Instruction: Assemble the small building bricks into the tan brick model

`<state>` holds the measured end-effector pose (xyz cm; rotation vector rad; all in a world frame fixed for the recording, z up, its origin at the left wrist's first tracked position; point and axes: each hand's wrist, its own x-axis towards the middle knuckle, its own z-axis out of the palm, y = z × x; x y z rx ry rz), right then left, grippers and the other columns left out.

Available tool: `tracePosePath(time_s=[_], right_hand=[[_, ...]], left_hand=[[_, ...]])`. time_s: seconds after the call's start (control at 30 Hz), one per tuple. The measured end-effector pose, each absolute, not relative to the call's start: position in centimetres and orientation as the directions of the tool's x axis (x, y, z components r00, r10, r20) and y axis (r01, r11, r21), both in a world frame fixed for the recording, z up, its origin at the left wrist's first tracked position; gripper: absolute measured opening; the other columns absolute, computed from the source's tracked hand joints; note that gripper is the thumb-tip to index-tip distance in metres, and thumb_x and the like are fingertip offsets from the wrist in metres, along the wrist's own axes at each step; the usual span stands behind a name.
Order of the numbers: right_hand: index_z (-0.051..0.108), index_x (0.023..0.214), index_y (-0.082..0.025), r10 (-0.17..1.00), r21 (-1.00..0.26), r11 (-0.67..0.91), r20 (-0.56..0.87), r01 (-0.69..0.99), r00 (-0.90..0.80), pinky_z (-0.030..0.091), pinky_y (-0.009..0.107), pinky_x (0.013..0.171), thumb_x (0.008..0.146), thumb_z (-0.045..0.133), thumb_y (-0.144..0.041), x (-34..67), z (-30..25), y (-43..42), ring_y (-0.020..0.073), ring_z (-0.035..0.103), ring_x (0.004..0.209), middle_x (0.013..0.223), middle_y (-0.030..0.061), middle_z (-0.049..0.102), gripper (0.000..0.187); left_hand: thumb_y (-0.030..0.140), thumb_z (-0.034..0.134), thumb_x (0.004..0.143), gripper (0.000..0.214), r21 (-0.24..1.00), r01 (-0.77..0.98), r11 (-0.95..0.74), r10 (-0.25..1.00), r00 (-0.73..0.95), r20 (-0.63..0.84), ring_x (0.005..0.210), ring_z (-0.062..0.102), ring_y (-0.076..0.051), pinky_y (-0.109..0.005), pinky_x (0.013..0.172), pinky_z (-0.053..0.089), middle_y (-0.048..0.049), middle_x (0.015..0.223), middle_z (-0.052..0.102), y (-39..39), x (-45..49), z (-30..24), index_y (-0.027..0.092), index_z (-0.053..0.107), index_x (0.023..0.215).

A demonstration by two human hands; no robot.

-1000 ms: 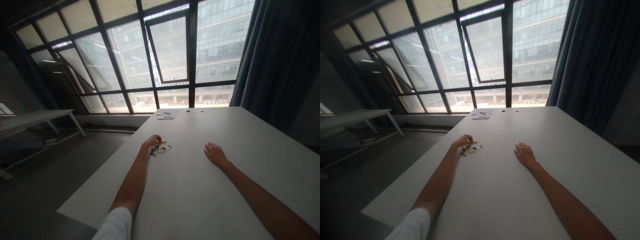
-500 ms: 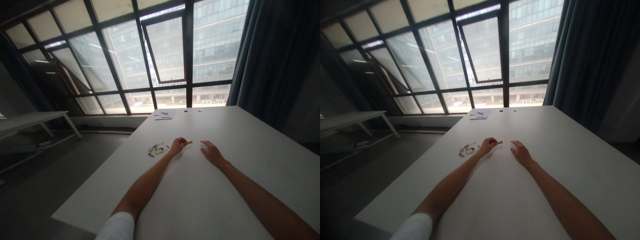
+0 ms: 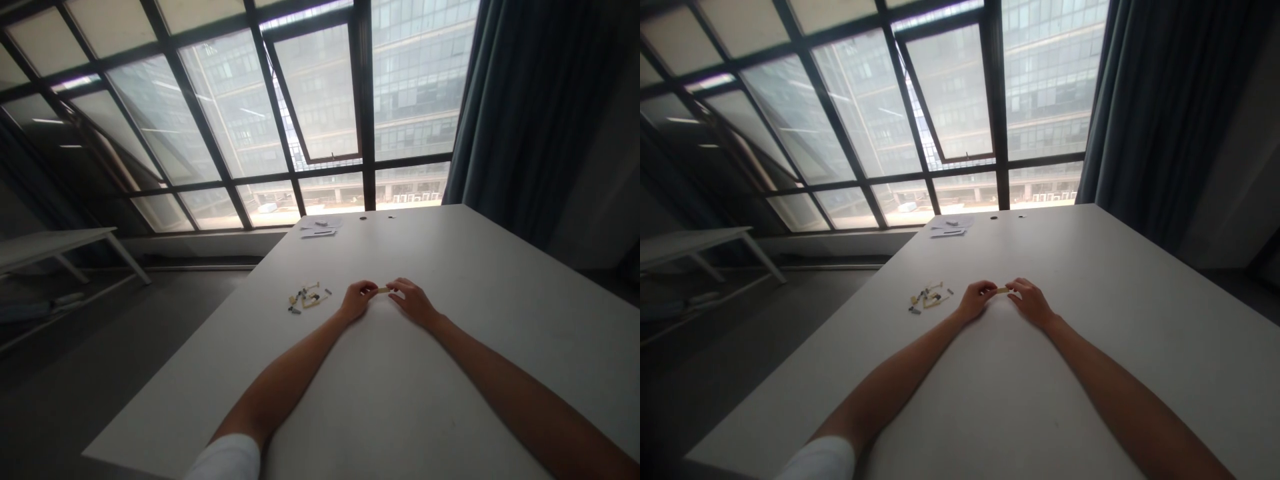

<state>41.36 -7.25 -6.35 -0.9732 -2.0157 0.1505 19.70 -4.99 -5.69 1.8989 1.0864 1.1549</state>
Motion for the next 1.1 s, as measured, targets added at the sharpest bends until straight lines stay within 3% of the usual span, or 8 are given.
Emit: tracePosePath(time_s=[0.27, 0.43, 0.57, 0.8, 1.1], right_hand=[[0.071, 0.101, -0.022, 0.72, -0.442, 0.639, 0.63, 0.63, -0.289, 0.051, 0.034, 0.081, 0.096, 0.058, -0.027, 41.4, -6.4, -7.2, 0.0218, 0.063, 0.086, 0.092, 0.0059, 0.068, 0.015], [0.071, 0.1, -0.022, 0.713, -0.448, 0.652, 0.637, 0.612, -0.293, 0.05, 0.033, 0.079, 0.096, 0.057, -0.026, 41.3, -6.4, -7.2, 0.0207, 0.063, 0.084, 0.091, 0.0055, 0.067, 0.015], [0.071, 0.099, -0.022, 0.705, -0.45, 0.662, 0.644, 0.6, -0.296, 0.05, 0.031, 0.077, 0.096, 0.057, -0.025, 41.2, -6.3, -7.3, 0.0201, 0.062, 0.082, 0.09, 0.0047, 0.066, 0.014], [0.071, 0.098, -0.021, 0.716, -0.461, 0.648, 0.639, 0.606, -0.28, 0.05, 0.03, 0.075, 0.096, 0.057, -0.024, 41.1, -6.1, -7.5, 0.0192, 0.063, 0.081, 0.089, 0.0046, 0.067, 0.014], [0.071, 0.097, -0.022, 0.725, -0.48, 0.648, 0.628, 0.592, -0.284, 0.049, 0.03, 0.074, 0.094, 0.06, -0.021, 41.1, -6.3, -7.5, 0.0184, 0.063, 0.079, 0.089, 0.0038, 0.067, 0.012]], left_hand=[[0.033, 0.075, 0.079, 0.024, 0.834, 0.317, -0.451, 0.885, 0.277, 0.374, 0.074, 0.062, -0.016, -0.029, 0.072, 0.05, -0.0066, 0.092, 0.075, -5.2, 19.6, -5.5, 0.016, 0.074, 0.096], [0.02, 0.074, 0.081, 0.012, 0.618, 0.478, -0.624, 0.775, 0.282, 0.565, 0.08, 0.06, -0.016, -0.032, 0.083, 0.048, -0.0036, 0.089, 0.073, -6.0, 19.6, -5.2, 0.02, 0.074, 0.093], [0.018, 0.072, 0.083, 0.011, 0.513, 0.545, -0.663, 0.729, 0.314, 0.608, 0.082, 0.058, -0.017, -0.031, 0.083, 0.047, -0.0023, 0.086, 0.07, -6.3, 19.5, -5.1, 0.021, 0.074, 0.093], [0.013, 0.075, 0.078, 0.019, 0.493, 0.561, -0.665, 0.726, 0.33, 0.603, 0.091, 0.058, -0.02, -0.032, 0.086, 0.047, -0.0023, 0.091, 0.071, -6.2, 19.4, -5.2, 0.022, 0.073, 0.095], [0.011, 0.071, 0.079, 0.016, 0.522, 0.56, -0.643, 0.753, 0.341, 0.563, 0.086, 0.058, -0.019, -0.033, 0.084, 0.048, -0.0029, 0.087, 0.07, -6.3, 19.5, -4.8, 0.021, 0.073, 0.091]])
